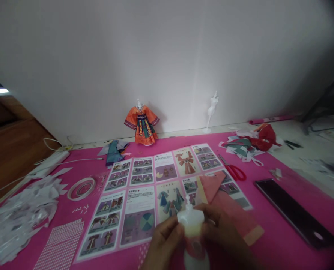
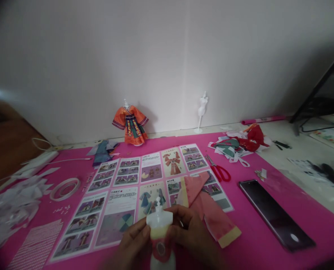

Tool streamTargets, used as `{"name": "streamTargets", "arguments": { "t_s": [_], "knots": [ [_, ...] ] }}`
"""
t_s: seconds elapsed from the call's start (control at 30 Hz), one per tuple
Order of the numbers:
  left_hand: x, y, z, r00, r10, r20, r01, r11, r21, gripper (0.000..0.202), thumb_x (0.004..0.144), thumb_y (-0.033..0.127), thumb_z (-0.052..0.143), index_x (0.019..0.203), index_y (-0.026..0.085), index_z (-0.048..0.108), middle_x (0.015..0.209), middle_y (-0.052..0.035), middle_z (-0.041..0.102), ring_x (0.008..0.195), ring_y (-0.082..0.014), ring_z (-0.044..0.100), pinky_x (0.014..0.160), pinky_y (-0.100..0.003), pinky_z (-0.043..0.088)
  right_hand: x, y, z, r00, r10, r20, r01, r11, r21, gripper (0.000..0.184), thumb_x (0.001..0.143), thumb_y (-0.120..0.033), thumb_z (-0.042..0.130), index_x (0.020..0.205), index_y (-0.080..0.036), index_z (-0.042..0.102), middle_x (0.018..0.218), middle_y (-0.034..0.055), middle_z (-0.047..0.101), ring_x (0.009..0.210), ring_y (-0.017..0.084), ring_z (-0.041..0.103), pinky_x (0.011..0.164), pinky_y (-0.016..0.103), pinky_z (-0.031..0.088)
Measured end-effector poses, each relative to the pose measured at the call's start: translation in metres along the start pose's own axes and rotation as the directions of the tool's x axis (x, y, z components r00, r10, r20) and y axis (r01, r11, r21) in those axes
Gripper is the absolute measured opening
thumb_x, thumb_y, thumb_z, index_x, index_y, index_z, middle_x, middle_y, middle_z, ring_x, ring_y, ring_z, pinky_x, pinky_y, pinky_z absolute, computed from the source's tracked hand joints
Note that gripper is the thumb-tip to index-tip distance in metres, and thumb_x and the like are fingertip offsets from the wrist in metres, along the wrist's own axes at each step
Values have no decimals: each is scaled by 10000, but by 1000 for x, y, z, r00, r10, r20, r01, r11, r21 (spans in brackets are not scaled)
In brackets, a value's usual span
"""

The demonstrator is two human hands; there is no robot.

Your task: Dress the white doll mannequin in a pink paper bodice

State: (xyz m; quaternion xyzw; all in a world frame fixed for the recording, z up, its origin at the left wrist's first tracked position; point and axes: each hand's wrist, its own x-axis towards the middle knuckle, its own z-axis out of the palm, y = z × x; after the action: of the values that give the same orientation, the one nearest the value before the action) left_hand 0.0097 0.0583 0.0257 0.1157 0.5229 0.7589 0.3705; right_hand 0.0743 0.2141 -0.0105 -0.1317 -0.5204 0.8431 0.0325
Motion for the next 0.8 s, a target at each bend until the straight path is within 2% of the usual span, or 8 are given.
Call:
{"name": "streamTargets", "arguments": {
  "t_s": [0.27, 0.4, 0.5, 0.6, 0.67, 0.8],
  "knots": [
    [-1, -6, -4, 997, -73, -16, 73, 997, 1, 476, 699, 525, 731, 1009, 163, 736, 800, -72, 691, 819, -219, 596, 807, -322, 425, 0, 0, 0, 990, -128, 67, 131, 990, -49, 333, 671, -445, 791, 865, -186, 712, 648, -2, 603, 554, 86, 462, 533, 189, 340],
    [-1, 0, -1, 996, -72, -55, 76, 993, 87, 528, 663, 606, 711, 970, 177, 744, 813, -62, 695, 800, -219, 595, 814, -327, 442, 0, 6, -1, 985, -173, 19, 174, 982, -72, 311, 703, -440, 764, 885, -196, 705, 642, -12, 572, 568, 93, 457, 538, 195, 333],
    [-1, 4, 2, 994, -46, -100, 59, 989, 133, 508, 674, 624, 685, 940, 195, 747, 859, -62, 701, 820, -226, 596, 781, -304, 449, -2, 8, -1, 985, -173, -19, 169, 977, -127, 309, 715, -450, 748, 897, -206, 697, 649, -22, 544, 584, 99, 447, 546, 204, 332],
    [-1, 3, 2, 998, -28, -63, 35, 991, 126, 494, 674, 600, 700, 943, 188, 742, 856, -62, 697, 818, -222, 591, 757, -288, 442, -2, 6, 1, 985, -173, -24, 166, 971, -169, 310, 724, -459, 737, 895, -204, 692, 632, -30, 518, 569, 96, 419, 530, 204, 310],
    [-1, 1, 1, 999, -17, -32, 20, 994, 106, 466, 661, 551, 737, 945, 182, 737, 812, -48, 684, 803, -210, 582, 743, -274, 438, -3, 5, 2, 984, -178, -1, 174, 968, -181, 318, 720, -462, 736, 875, -190, 682, 619, -30, 508, 557, 94, 400, 521, 206, 293],
    [-2, 0, -1, 999, -26, -41, 31, 992, 123, 406, 678, 521, 728, 892, 176, 736, 701, -14, 626, 729, -169, 532, 674, -234, 423, -3, 11, 0, 986, -145, 78, 154, 980, -129, 369, 708, -500, 725, 879, -188, 630, 626, -41, 464, 567, 95, 373, 531, 209, 276]
  ]
}}
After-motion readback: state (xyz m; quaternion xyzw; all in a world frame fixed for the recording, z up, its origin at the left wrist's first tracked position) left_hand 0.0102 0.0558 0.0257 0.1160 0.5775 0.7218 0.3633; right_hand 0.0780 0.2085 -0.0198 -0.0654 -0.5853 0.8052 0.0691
